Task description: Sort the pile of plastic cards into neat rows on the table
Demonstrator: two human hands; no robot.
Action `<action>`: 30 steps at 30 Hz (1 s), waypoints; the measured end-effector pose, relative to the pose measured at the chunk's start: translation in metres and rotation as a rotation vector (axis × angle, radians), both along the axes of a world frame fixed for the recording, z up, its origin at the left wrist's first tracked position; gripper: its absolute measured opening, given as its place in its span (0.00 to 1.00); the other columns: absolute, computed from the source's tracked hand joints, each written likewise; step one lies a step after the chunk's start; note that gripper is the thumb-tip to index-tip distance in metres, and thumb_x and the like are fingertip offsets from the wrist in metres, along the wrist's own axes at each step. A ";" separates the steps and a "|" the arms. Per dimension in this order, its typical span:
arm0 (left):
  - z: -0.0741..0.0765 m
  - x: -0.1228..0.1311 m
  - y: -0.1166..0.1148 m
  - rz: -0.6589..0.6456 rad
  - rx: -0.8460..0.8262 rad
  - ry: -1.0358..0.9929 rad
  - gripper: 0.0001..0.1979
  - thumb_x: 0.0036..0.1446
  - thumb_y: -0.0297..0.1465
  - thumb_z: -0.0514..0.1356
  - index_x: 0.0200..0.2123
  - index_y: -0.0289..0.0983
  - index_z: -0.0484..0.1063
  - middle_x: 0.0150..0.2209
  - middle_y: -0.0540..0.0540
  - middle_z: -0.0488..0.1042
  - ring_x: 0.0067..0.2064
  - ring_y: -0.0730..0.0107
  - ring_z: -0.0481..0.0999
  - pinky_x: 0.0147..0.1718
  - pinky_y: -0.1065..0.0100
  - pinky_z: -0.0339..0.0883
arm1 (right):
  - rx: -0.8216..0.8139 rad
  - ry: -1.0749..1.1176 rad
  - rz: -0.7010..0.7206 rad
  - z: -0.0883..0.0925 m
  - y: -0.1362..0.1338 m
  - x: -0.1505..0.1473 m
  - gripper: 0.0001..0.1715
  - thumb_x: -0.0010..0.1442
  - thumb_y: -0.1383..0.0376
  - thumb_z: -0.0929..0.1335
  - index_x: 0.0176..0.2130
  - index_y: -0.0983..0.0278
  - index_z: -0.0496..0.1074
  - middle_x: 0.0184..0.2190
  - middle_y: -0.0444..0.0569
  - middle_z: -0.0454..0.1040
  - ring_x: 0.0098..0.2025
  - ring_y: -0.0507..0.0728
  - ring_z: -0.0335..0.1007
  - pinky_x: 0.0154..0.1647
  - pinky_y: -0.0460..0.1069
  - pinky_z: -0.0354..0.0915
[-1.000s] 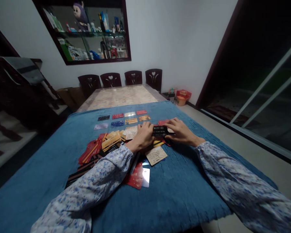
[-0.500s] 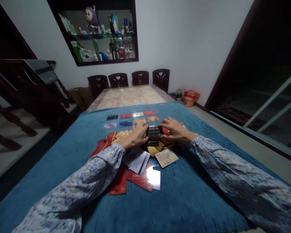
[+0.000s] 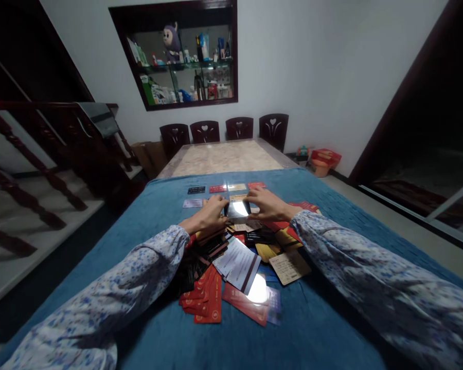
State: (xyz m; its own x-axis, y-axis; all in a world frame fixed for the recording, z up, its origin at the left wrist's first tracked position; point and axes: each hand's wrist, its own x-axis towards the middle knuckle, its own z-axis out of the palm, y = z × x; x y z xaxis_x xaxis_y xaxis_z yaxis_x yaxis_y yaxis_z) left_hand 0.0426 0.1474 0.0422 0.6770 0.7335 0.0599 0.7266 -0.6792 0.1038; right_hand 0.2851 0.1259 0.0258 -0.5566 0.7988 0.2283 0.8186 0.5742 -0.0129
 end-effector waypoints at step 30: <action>0.000 -0.098 0.106 0.164 -0.005 -0.046 0.24 0.49 0.35 0.68 0.51 0.38 0.77 0.51 0.38 0.77 0.54 0.47 0.75 0.55 0.54 0.70 | -0.086 -0.124 0.002 0.024 0.106 -0.112 0.27 0.58 0.52 0.74 0.52 0.64 0.77 0.54 0.60 0.73 0.56 0.68 0.63 0.43 0.52 0.62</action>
State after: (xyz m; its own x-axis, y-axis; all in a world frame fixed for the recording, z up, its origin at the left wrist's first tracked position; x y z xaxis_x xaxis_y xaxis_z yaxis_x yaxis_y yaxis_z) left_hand -0.0559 0.2536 0.0426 0.5450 0.8342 0.0839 0.8220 -0.5513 0.1428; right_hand 0.1730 0.2318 0.0499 -0.5781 0.8112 0.0885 0.8158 0.5770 0.0395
